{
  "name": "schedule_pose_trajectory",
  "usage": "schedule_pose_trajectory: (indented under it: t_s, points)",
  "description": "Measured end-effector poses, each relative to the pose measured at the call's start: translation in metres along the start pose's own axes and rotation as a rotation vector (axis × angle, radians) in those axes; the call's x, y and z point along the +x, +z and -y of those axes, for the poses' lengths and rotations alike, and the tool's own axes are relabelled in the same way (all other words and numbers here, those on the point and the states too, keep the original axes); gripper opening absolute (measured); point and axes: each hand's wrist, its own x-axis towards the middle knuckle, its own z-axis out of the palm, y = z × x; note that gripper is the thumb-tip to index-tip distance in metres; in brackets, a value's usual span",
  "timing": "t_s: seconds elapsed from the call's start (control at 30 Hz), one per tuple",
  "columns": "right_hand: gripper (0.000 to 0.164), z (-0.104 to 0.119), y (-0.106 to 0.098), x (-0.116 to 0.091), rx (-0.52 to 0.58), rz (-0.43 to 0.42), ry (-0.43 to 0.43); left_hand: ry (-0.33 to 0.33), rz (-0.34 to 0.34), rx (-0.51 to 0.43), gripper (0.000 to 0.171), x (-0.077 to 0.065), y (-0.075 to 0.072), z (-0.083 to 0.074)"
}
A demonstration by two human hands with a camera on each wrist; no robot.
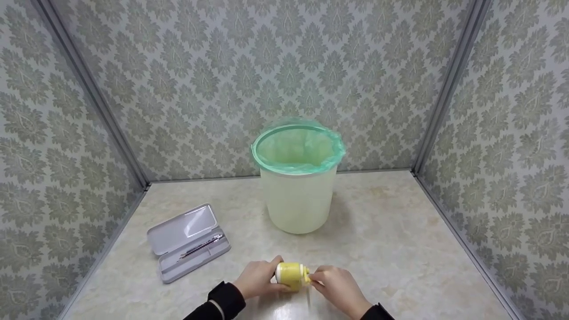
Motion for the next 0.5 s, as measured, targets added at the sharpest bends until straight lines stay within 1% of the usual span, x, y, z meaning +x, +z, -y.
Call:
schedule_pose_trajectory:
  t_s: [0.13,0.37,0.5]
  points:
    - [0.014,-0.001,-0.003,0.005,-0.015,-0.044,0.008,0.001,-0.001,-0.010,0.061,0.000,0.000,0.000]
    - [0.015,-0.003,-0.004,0.011,-0.041,-0.094,-0.018,-0.008,0.014,-0.038,0.060,-0.001,-0.001,0.000]
    - [0.015,-0.005,-0.002,0.014,-0.041,-0.124,-0.033,-0.010,0.012,-0.020,0.060,-0.001,-0.001,0.000]
